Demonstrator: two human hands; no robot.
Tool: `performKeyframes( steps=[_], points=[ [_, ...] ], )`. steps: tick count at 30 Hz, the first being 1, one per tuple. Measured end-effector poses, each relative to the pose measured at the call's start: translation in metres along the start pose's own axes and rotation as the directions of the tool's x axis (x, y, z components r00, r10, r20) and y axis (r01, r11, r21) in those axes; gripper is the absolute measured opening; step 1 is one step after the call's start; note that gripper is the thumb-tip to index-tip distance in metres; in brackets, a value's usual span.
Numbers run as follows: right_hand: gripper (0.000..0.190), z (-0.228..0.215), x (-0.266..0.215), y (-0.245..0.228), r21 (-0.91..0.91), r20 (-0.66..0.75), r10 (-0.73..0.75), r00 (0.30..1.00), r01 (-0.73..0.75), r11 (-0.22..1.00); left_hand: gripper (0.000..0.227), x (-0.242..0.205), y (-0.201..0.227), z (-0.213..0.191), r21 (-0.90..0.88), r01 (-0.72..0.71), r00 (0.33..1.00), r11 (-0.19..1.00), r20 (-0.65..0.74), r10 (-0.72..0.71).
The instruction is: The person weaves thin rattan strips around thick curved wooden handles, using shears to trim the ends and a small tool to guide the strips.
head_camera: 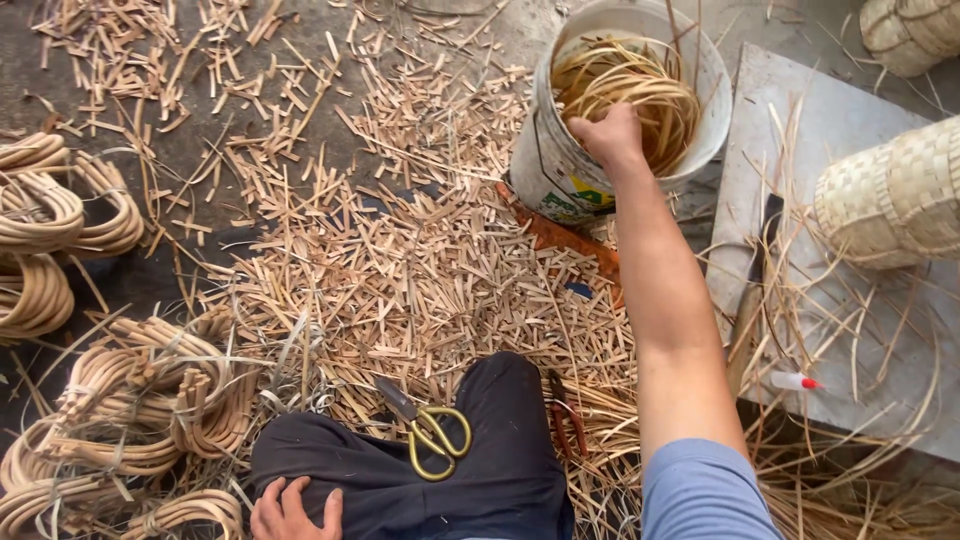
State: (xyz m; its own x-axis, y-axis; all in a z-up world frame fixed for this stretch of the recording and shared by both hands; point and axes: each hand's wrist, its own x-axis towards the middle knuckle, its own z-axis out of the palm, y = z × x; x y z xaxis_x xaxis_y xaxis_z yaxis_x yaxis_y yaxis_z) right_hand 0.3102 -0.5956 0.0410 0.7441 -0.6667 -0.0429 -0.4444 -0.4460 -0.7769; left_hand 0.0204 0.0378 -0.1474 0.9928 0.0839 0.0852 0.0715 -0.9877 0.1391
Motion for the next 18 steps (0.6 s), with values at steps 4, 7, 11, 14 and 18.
performKeyframes(
  steps=[4, 7, 11, 14, 18],
  points=[
    [0.013, -0.005, -0.004, -0.002, -0.04, -0.056, 0.034, 0.998, -0.036, 0.999, 0.055, -0.002, 0.002, 0.0, -0.015, 0.048, 0.998, 0.999, 0.031, -0.048],
    [0.017, -0.022, -0.011, -0.001, -0.027, -0.117, -0.004, 0.993, 0.001, 1.0, 0.054, -0.004, 0.004, -0.004, 0.005, 0.085, 0.994, 0.996, 0.073, -0.085],
    [0.016, -0.075, -0.008, -0.011, 0.322, -0.114, -0.018, 0.993, 0.054, 0.945, 0.054, -0.003, 0.007, -0.006, 0.045, 0.095, 0.986, 0.994, 0.132, -0.1],
    [0.013, -0.138, -0.005, -0.037, 0.446, -0.25, -0.076, 0.965, 0.185, 0.876, 0.056, -0.003, 0.009, -0.009, 0.057, 0.097, 0.983, 0.994, 0.149, -0.105],
    [0.019, -0.221, -0.027, -0.064, 0.716, -0.343, -0.234, 0.91, 0.415, 0.562, 0.06, 0.0, 0.01, -0.015, 0.038, 0.11, 0.972, 0.993, 0.204, -0.115]
  ],
)
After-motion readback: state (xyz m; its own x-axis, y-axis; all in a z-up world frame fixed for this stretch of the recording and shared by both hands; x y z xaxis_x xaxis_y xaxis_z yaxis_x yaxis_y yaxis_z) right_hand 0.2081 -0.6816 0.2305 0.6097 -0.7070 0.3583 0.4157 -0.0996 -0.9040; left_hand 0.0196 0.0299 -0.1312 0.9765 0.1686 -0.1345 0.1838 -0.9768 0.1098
